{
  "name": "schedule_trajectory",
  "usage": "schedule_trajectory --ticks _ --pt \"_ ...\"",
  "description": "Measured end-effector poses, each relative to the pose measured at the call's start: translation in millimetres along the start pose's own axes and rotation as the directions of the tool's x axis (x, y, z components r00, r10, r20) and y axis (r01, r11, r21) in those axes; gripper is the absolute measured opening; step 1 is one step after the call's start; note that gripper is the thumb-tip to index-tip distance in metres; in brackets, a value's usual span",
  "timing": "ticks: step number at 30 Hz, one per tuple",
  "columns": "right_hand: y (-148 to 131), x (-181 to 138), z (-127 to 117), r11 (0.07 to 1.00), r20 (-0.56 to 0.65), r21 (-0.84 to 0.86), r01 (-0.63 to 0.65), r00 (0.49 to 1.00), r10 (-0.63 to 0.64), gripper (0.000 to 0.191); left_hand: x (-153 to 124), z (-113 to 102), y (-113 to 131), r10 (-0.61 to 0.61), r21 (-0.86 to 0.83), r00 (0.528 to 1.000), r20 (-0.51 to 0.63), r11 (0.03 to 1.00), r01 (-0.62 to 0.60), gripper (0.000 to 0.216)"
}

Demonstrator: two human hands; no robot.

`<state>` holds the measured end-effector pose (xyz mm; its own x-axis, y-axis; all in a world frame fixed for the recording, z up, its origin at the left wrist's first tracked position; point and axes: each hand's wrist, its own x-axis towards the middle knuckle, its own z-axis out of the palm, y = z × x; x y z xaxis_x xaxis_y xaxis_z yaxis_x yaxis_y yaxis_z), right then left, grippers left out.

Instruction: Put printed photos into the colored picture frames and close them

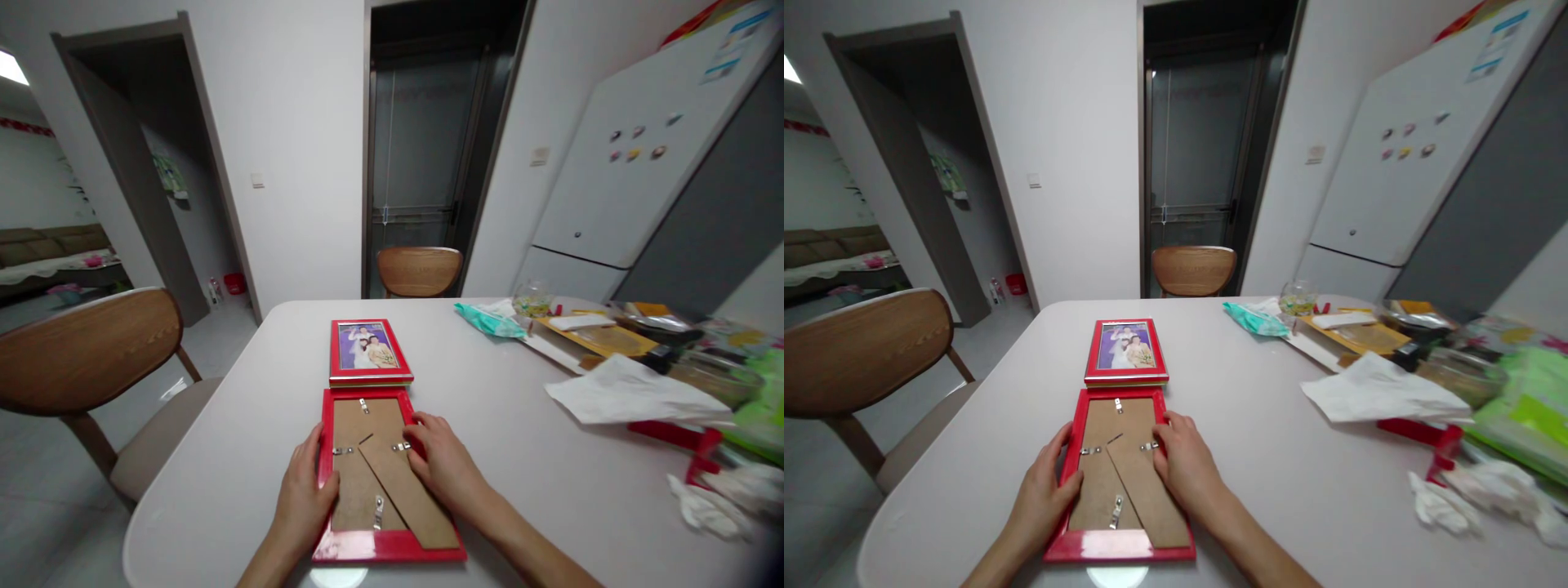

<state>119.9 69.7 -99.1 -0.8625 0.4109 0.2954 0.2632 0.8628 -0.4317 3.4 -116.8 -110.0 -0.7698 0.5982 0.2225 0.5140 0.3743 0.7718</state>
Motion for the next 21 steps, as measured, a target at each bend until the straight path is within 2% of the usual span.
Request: schedule_trajectory --ticks 6,10,13,17,21 --pt "0 10 12 0.998 0.025 -0.033 -0.054 0.998 0.055 0.024 2 2 -1 -0.008 0.012 1.0 0.008 1.0 0.008 0.056" --pt "-2 8 8 0.997 0.038 -0.063 -0.032 0.999 0.035 0.024 0 1 0 -0.018 -0.016 1.0 -0.015 1.0 0.018 0.054" --pt "-7 13 6 0.996 0.005 -0.093 0.007 1.0 -0.007 0.024 -2 1 1 -0.02 -0.029 0.999 -0.026 0.999 0.02 0.054" --pt "-22 33 14 0.993 0.035 -0.092 0.075 0.997 -0.072 0.027 -3 2 0 -0.02 -0.026 0.999 -0.034 0.999 0.02 0.053" --pt "-32 54 29 0.988 0.06 -0.146 0.046 0.998 -0.038 0.023 -2 3 -2 -0.004 -0.014 1.0 -0.026 1.0 0.004 0.052"
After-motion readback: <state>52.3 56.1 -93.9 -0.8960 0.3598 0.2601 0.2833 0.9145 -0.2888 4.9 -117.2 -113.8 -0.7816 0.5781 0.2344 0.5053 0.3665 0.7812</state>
